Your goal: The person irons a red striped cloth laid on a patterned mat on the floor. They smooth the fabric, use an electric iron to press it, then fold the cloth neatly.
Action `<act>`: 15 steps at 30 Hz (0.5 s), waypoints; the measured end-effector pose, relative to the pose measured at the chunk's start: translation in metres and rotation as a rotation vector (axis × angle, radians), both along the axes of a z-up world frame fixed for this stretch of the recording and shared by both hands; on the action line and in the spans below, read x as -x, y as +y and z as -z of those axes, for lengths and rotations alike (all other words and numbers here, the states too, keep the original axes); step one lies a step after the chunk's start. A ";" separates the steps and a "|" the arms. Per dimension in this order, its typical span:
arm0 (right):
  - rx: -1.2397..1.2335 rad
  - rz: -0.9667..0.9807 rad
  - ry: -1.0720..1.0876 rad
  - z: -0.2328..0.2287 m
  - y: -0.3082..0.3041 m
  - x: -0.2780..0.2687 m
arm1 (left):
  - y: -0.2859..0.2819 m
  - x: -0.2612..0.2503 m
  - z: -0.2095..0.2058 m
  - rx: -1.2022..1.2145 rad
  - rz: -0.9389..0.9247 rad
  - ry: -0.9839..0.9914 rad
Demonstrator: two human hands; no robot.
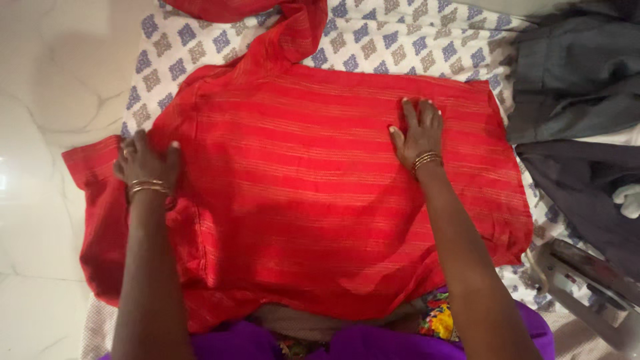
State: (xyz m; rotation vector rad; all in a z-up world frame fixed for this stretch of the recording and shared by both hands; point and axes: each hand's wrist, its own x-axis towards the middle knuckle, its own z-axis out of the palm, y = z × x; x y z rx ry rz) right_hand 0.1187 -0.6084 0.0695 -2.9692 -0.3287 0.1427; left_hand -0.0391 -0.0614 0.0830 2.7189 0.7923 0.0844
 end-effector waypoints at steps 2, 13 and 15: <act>0.051 0.011 0.027 0.003 0.004 -0.002 | 0.028 0.009 0.009 0.047 -0.019 0.073; 0.147 0.055 0.071 -0.004 0.010 0.012 | 0.021 0.011 0.005 -0.361 -0.051 0.000; 0.160 0.073 0.090 -0.006 0.013 0.011 | -0.015 0.008 -0.013 -0.467 0.107 -0.203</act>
